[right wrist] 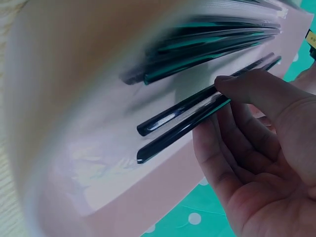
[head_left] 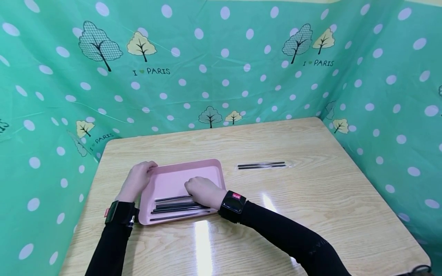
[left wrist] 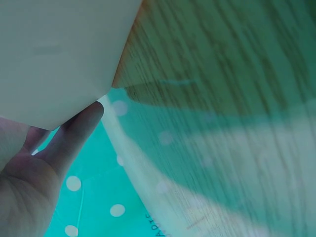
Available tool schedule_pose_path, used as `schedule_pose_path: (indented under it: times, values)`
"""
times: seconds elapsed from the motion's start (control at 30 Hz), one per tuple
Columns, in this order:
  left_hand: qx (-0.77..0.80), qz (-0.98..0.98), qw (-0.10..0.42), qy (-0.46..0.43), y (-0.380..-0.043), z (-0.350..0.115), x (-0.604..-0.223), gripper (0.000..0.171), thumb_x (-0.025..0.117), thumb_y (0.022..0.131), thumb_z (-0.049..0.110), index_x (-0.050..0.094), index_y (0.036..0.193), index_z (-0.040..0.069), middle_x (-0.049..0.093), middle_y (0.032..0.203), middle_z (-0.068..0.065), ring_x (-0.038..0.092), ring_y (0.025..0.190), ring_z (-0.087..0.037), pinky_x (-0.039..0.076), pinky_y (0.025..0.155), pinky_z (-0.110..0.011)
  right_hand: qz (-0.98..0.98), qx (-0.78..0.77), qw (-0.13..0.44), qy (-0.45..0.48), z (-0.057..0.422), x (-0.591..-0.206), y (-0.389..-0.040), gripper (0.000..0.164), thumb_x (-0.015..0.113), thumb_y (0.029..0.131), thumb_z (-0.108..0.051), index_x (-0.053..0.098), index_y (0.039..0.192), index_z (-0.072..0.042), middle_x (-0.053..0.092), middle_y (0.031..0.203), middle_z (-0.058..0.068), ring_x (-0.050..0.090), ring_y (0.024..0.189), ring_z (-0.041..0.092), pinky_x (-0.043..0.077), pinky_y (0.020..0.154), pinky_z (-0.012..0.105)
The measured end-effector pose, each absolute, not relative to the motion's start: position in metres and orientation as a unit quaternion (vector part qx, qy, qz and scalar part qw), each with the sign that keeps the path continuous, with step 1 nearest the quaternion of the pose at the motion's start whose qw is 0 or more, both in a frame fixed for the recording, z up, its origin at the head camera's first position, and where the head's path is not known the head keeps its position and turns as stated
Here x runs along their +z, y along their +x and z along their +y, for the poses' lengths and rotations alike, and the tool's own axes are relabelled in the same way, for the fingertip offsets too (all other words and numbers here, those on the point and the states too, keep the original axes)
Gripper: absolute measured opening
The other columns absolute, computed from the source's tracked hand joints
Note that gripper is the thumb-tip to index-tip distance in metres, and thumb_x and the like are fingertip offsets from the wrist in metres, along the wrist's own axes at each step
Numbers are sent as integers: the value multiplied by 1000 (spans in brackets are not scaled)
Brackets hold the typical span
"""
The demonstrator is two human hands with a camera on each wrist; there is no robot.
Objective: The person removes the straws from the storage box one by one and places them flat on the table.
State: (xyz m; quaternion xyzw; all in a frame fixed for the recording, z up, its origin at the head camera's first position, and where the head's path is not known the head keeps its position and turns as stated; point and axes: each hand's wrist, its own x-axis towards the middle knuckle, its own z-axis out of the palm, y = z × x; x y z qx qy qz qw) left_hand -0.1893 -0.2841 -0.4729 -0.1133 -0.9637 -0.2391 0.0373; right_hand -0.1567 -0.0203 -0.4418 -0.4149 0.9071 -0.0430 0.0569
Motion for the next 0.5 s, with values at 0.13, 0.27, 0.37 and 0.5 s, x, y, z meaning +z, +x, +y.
schedule_pose_path:
  times: [0.13, 0.27, 0.37, 0.5]
  values:
    - [-240, -964, 36, -112, -188, -283, -472, 24, 58, 94, -15, 71, 113, -8, 71, 112, -30, 66, 111, -49, 56, 96, -61, 905, -43, 52, -420, -20, -442, -157, 11, 71, 89, -4, 68, 84, -12, 70, 85, -2, 69, 83, 12, 59, 68, 25]
    - [-240, -964, 34, -110, -187, -282, -471, 24, 58, 94, -15, 71, 113, -8, 71, 113, -30, 66, 111, -49, 56, 97, -61, 904, -44, 48, -423, -20, -441, -158, 11, 72, 89, -7, 68, 83, -14, 71, 86, -3, 69, 83, 11, 59, 70, 24]
    - [-240, -964, 34, -108, -187, -282, -470, 24, 58, 95, -15, 71, 113, -8, 71, 113, -30, 66, 112, -49, 56, 97, -61, 904, -45, 47, -422, -19, -440, -158, 11, 71, 89, -6, 68, 83, -14, 71, 86, -4, 68, 83, 11, 58, 69, 24]
    - [-239, -964, 35, -108, -187, -281, -469, 24, 58, 95, -15, 70, 114, -8, 70, 113, -31, 66, 112, -49, 56, 97, -61, 904, -51, 32, -423, -19, -438, -158, 16, 66, 93, -3, 69, 81, -14, 71, 83, -4, 67, 77, 10, 58, 66, 24]
